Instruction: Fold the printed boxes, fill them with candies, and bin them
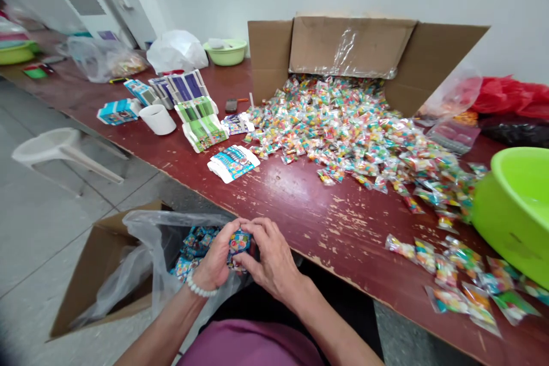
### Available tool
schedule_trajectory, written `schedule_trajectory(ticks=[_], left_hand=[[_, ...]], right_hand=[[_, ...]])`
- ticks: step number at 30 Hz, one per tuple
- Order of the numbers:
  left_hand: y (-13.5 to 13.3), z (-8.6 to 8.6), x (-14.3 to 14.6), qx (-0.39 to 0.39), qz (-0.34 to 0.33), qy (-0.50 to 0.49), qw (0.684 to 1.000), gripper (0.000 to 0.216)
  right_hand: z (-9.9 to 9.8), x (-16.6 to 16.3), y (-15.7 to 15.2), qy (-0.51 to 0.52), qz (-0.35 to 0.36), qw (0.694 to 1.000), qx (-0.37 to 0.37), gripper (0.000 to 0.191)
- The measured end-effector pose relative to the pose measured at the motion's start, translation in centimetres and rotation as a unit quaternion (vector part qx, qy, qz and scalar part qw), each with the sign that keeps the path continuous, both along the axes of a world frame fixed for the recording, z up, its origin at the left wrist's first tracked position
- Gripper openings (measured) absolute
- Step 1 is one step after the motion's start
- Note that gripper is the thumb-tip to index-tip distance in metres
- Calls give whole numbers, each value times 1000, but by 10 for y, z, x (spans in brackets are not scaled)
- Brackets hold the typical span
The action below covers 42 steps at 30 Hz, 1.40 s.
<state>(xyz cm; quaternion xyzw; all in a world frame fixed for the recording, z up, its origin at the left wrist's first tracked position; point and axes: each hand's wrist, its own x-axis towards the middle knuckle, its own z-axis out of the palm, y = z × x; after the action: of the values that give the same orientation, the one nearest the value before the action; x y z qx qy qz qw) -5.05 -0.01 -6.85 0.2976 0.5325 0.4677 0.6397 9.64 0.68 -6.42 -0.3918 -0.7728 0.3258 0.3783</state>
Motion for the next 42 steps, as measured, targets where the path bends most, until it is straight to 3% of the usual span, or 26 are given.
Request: schedule_trajectory(ticks=[2,4,8,10,12,15,17,22,27,31,33,35,36,37,38,40,42], left_hand=[[-7,-6,-24,-27,-30,63,997,34],[-15,-12,-53,-38,-50,191,980,40],[-14,-13,-94,45,-95,502,858,37],[7,-7,-93,129,-64,589,795,35],[41,0,-82,211,-19,649,731,34],[100,8,-63,174,11,734,656,43],[130,10,-57,146,-10,751,644,43],[159,8,-61,133,-23,733,666,41],[158,11,-61,136,10,668,732,32],[137,10,-50,143,11,558,817,20],[114,10,-38,155,-9,499,853,26],[84,13,-24,160,-42,436,885,32],[69,15,-16,160,-67,389,905,33],[55,18,-10,140,-110,266,947,31],[42,21,-4,110,-153,152,970,32],[22,26,6,43,-239,-45,969,42],[12,29,12,1,-290,-154,944,44]], right_hand=[[-1,13,16,9,-42,998,-35,46],[-3,37,40,1,-142,988,-65,42],[-22,90,88,-70,-310,948,20,38],[-35,104,100,-113,-349,930,37,36],[-45,108,102,-145,-337,929,43,34],[-51,105,97,-153,-309,937,51,30],[-52,104,95,-146,-312,937,59,28],[-52,105,97,-167,-308,934,75,26],[-50,107,98,-155,-310,936,55,29],[-35,88,82,-32,-339,938,-65,36],[-21,67,67,99,-287,938,-168,47],[-5,44,53,233,-215,916,-244,56],[3,34,46,276,-185,908,-253,54],[12,27,41,303,-161,903,-259,50],[20,23,36,313,-142,900,-269,46],[34,20,28,307,-109,895,-304,42],[45,23,21,291,-74,889,-347,44]])
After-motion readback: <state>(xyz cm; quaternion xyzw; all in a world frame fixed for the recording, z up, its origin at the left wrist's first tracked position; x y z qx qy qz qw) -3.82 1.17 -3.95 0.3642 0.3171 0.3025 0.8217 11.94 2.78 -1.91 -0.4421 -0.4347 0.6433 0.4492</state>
